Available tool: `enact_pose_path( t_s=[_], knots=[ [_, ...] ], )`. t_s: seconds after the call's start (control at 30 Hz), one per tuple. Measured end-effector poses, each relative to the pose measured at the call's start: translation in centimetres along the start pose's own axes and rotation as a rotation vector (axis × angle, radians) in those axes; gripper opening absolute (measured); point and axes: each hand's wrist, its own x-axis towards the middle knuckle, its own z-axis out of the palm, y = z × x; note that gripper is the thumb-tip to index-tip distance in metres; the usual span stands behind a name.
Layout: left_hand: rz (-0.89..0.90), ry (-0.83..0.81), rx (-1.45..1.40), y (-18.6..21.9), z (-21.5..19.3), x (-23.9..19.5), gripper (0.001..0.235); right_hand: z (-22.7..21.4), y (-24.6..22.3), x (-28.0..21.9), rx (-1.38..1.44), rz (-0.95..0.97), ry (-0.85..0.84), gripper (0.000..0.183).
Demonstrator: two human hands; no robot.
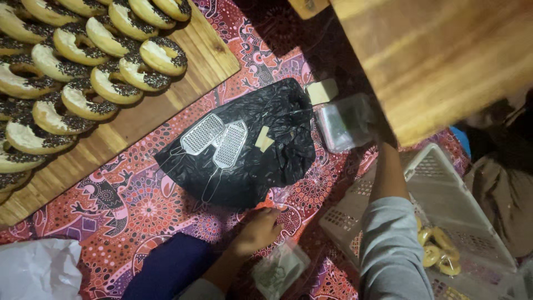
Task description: The person sits on a patterned mat and repeatedly places doughnuts into small plastic bags, then sets the filled bags into a white basket. Later, the person uses a metal grater to grate a block of cheese over a tray of doughnuts.
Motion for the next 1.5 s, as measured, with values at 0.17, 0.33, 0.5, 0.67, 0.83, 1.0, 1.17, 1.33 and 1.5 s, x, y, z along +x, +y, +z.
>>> enact_pose_path(
  t_s=[0.17,0.33,0.5,0.67,0.83,1.0,1.17,1.33,1.5],
  knots=[
    [-0.061,-0.033,0.061,0.5,0.2,0.2,0.050,-0.8,0.1,0.4,-0.131,0.155,-0.036,0.047],
    [-0.116,-0.055,0.066,1.1,-0.4,0.1,0.053,-0.6,0.1,-0.5,-0.179,0.117,0.062,0.029],
    [-0.104,-0.018,0.097,1.4,-0.2,0.3,0.048,-1.3,0.5,-0.7,-0.293,0.083,0.101,0.034],
    [-0.116,-0.030,0.071,0.9,0.2,-0.2,0.048,-0.3,-0.1,-1.0,-0.260,0.136,0.080,0.031],
    [-0.091,-0.022,0.067,0.9,0.3,0.2,0.049,-0.8,-1.6,-2.1,-0.282,0.079,0.143,0.027],
    [-0.163,-0.060,0.086,1.3,0.1,-0.1,0.054,-0.9,-3.5,-2.6,-0.234,0.131,0.067,0.041],
    [-0.150,-0.077,0.100,2.2,-0.4,-0.3,0.046,-1.1,-4.1,-2.7,-0.246,0.189,0.021,0.046],
    [-0.154,-0.083,0.103,2.8,-1.3,-0.6,0.045,-0.5,-4.9,-3.0,-0.327,0.137,0.057,0.042],
    [-0.165,-0.103,0.109,3.0,-1.5,-0.3,0.046,-0.8,-4.1,-4.3,-0.104,0.192,0.038,0.042]
  ],
)
